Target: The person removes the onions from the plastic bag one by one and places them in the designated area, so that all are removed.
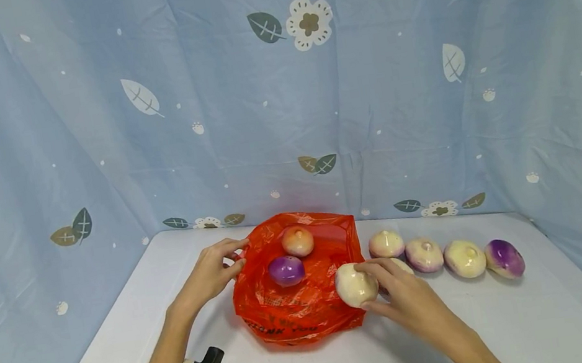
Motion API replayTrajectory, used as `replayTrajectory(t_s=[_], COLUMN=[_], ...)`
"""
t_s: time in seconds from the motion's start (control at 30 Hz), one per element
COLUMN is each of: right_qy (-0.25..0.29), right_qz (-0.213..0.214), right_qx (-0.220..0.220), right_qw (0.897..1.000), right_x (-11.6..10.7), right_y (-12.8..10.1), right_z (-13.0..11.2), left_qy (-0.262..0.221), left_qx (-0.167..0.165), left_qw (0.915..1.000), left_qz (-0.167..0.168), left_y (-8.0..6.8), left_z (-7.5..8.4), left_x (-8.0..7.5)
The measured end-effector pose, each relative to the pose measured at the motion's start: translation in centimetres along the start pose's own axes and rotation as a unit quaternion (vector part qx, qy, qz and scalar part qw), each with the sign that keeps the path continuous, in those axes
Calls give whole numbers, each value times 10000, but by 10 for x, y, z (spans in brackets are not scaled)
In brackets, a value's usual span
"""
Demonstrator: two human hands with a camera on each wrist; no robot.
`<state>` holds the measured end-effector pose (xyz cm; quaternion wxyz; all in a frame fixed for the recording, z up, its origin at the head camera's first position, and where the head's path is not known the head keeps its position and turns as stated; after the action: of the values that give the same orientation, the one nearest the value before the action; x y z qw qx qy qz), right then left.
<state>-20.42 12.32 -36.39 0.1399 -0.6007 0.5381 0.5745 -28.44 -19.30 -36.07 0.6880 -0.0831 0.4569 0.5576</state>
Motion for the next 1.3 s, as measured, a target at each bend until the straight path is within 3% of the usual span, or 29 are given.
replayTrajectory(t_s=[0.77, 1.0, 1.3], right_qy=[237, 38, -180], right_qz=[306, 303, 647], right_qx=[288, 455, 295], right_qw=[9988, 9985, 9973], right_x=[-36, -46, -58], right_y=[-12, -19, -27], right_z=[34, 45, 62], left_qy=[-95, -138, -109], left_qx=[-46, -64, -104], left_qw=[9999, 9999, 9999], left_qz=[8, -22, -24], left_y=[-1, 0, 0], left_z=[-1, 0, -1], left_x=[-1, 0, 0])
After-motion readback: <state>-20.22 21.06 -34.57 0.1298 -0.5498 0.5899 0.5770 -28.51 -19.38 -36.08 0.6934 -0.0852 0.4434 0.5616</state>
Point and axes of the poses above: each hand's wrist, its own y-axis towards the middle knuckle, its own x-axis out of the palm, z = x × y, the point moved 8 cm from there along y, towards the middle knuckle, and after that the axes turned 3 degrees about x, right-handed, at the moved point
